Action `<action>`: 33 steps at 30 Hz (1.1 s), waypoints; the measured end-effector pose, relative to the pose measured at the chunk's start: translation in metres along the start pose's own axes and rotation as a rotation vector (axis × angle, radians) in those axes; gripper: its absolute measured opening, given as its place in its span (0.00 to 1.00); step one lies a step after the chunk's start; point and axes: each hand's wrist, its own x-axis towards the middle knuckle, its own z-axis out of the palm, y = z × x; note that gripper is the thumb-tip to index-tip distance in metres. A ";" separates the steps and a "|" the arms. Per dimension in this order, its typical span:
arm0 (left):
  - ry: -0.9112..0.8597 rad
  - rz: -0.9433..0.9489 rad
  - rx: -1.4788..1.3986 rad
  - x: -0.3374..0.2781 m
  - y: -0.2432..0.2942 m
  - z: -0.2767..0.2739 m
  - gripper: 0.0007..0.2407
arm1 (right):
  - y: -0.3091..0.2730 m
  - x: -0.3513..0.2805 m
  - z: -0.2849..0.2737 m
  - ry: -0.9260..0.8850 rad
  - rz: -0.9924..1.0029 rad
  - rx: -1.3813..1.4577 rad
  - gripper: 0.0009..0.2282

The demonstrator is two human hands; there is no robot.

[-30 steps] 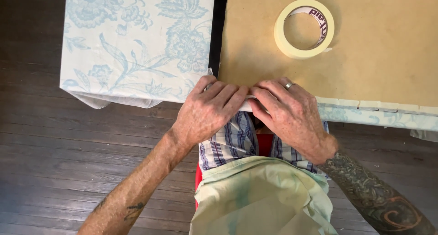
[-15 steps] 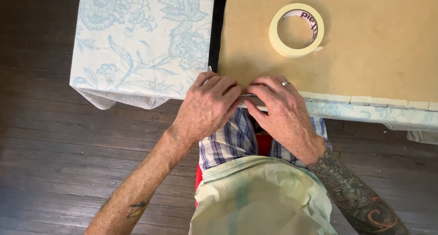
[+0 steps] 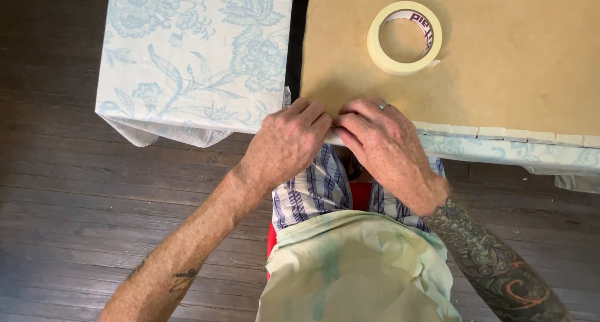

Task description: Applying small strips of masking tape to the edge of a board to secure a fabric covering.

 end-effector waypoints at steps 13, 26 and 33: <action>-0.063 -0.005 0.060 0.008 0.003 -0.014 0.03 | -0.010 0.005 -0.010 -0.091 0.083 -0.088 0.02; -0.118 -0.076 0.035 0.019 0.006 -0.014 0.06 | -0.012 0.021 -0.024 -0.307 0.201 -0.113 0.06; -0.120 -0.081 0.032 0.021 0.004 -0.008 0.05 | -0.015 0.024 -0.025 -0.327 0.216 -0.140 0.06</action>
